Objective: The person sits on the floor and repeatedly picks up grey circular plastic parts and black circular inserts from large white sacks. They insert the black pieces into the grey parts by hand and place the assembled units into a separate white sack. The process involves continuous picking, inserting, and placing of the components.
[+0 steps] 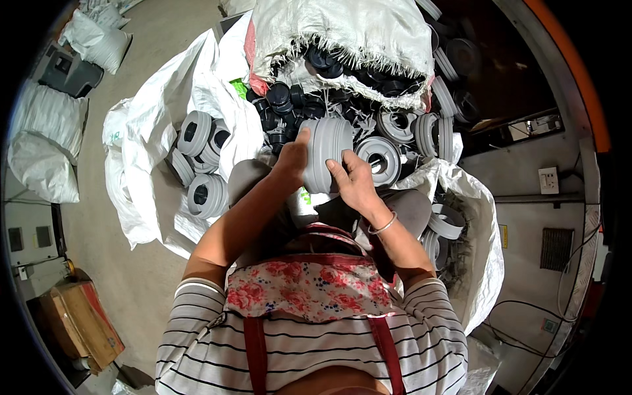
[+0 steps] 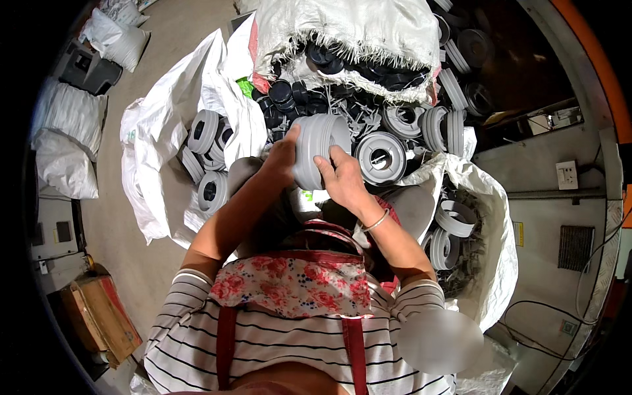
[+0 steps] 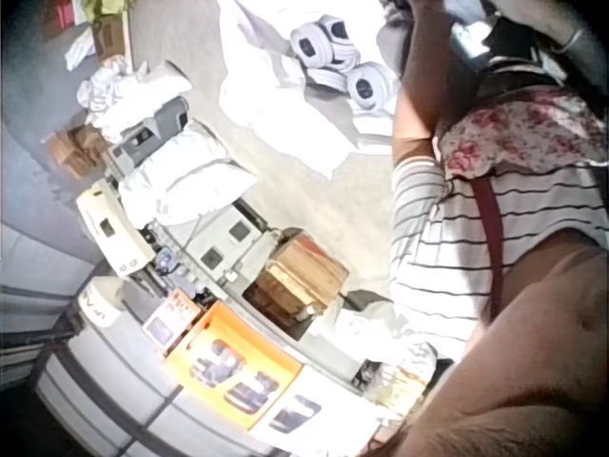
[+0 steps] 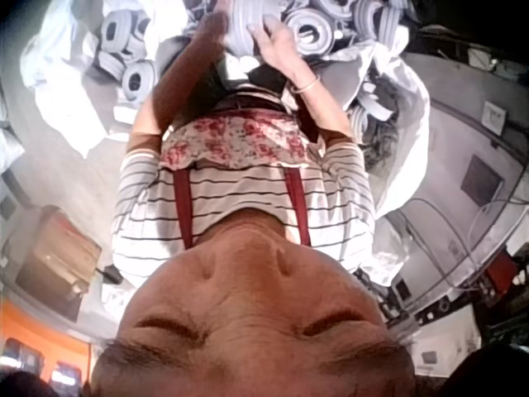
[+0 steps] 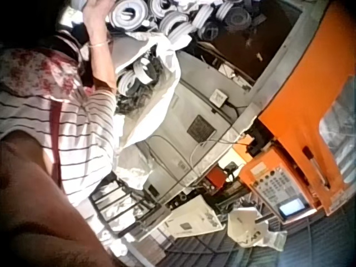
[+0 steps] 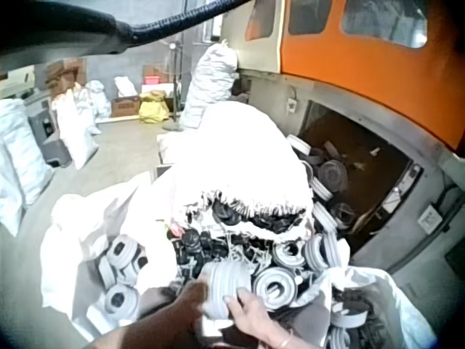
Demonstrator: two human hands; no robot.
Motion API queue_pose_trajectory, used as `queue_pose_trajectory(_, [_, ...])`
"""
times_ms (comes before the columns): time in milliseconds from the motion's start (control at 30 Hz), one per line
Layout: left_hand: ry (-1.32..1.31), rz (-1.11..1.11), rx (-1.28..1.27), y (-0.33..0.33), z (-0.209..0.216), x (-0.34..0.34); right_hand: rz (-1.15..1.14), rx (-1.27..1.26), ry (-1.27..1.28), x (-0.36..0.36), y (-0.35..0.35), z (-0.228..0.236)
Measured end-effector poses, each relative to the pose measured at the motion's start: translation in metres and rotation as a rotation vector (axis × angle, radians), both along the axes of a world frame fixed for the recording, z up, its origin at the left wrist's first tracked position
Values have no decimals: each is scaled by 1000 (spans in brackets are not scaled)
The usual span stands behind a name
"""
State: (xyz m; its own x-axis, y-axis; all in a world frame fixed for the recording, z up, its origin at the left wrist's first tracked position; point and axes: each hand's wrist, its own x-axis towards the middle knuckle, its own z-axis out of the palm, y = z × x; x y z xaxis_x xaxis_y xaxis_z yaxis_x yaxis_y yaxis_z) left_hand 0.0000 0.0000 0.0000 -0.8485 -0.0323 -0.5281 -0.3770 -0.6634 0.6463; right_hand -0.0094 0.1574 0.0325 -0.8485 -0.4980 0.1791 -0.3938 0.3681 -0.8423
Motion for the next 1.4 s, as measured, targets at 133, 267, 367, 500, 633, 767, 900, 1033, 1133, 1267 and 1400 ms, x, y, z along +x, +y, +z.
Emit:
queue_pose_trajectory(133, [-8, -253, -201, -13, 30, -8, 98, 38, 221, -2, 11, 6])
queue_pose_trajectory(267, [736, 34, -289, -42, 60, 10, 255, 75, 354, -2, 17, 10])
queue_pose_trajectory(367, [231, 120, -312, -64, 65, 1, 240, 257, 374, -32, 25, -1])
queue_pose_trajectory(500, [381, 301, -539, -61, 48, -6, 71, 367, 25, -107, 25, -13])
queue_pose_trajectory(633, [229, 315, -129, -59, 30, -7, -63, 444, 812, -228, 38, -36])
queue_pose_trajectory(767, [288, 215, 113, -68, -1, -5, -108, 973, 754, -267, 42, -56])
queue_pose_trajectory(900, [210, 220, 102, -63, -12, -15, 7, 1157, 849, -276, 63, -66])
queue_pose_trajectory(1033, [172, 146, -20, -60, -6, -15, 84, 792, 637, -218, 25, -30])
queue_pose_trajectory(1133, [194, 144, 61, -46, 10, -13, 163, 82, 168, -142, -15, 7])
queue_pose_trajectory(1267, [252, 117, 101, -48, 4, -2, 308, 69, 0, -94, -35, 17])
queue_pose_trajectory(1400, [337, 70, -240, -43, 5, 16, 266, 341, 164, -74, -40, 53])
